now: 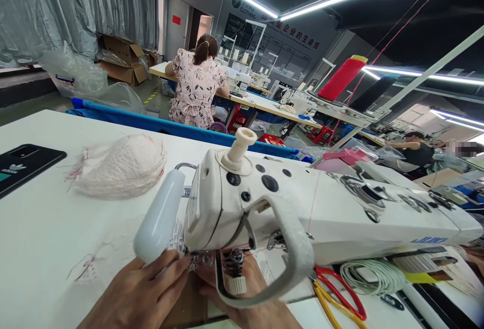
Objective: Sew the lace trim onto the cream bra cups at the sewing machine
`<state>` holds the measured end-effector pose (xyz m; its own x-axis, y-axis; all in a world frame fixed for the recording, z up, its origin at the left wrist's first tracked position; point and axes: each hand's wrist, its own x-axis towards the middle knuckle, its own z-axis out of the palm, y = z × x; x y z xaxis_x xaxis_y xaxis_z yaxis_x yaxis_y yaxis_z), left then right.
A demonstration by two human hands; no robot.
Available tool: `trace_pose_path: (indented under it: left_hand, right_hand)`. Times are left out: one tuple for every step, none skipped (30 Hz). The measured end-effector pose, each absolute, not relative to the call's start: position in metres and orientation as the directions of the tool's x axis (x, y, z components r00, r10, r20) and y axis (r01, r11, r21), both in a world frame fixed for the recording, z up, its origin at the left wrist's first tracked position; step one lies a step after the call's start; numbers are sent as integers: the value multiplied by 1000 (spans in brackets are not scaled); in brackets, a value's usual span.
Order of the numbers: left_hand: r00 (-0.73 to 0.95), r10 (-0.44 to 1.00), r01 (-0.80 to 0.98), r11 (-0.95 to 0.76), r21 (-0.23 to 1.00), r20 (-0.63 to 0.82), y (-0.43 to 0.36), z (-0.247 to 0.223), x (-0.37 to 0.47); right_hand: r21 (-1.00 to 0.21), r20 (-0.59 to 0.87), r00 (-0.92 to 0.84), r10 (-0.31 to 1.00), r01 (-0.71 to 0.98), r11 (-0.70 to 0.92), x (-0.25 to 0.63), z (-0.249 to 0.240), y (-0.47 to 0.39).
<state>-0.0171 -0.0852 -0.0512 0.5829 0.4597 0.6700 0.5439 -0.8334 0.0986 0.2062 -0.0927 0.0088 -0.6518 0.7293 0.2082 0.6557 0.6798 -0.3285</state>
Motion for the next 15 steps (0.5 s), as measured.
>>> trace_pose_path:
  left_hand:
    - [586,461,545,-833,98,666,-85,-51,-17]
    - [590,462,546,-832,93,662,-85,-51,-17]
    - [594,458,547,-833,86,661,-85,-51,-17]
    - [597,455,548,-833,78,661,-84,-50,-17]
    - [598,449,547,-834,71,664,-84,-50,-17]
    - [595,444,547,-834,67,670,-84,-50,-16]
    - [586,442,548,-833,70,679,-84,-50,-15]
    - [572,445,549,-832,81,690,-84,-49,-15]
    - [556,447,548,-831,95,701,-84,-49,-14]
    - [546,447,544,-832,106,709,-84,-48,-14]
    - [540,447,541,-834,113,713,-84,-47,-13]
    - [539,449,539,-834,118,713,-84,-46,-13]
    - [544,446,532,-838,118,711,-84,-45,-14]
    - [550,445,527,-841,121,707,-84,-43,-14]
    - [555,449,523,-843,127,700,-84,-41,-14]
  right_hand:
    - [-321,205,-648,733,663,676,207,8,-94]
    - [-311,204,-646,735,669,675,208,6,-94]
    - [-301,209,-649,731,669,680,208,5,-95]
    - [-297,212,-647,732,671,679,209,3,-96]
    - [-301,211,-638,741,678,670,210,2,-97]
    - [-311,205,-626,752,687,657,211,1,-97]
    - [-323,194,-618,762,693,645,211,0,-98]
    - [-330,182,-616,766,696,638,212,-1,-98]
    - [-332,177,-612,771,700,632,212,-2,-99]
    - [-328,182,-610,771,702,632,212,-3,-99]
    - [-320,200,-613,764,696,642,212,-4,-99]
    - [-311,227,-617,754,688,656,212,-4,-99]
    - [-304,259,-618,742,677,670,212,-5,-98]
    - [-297,289,-619,731,668,683,212,-4,-98]
    - [-291,309,-622,719,658,694,211,-4,-97]
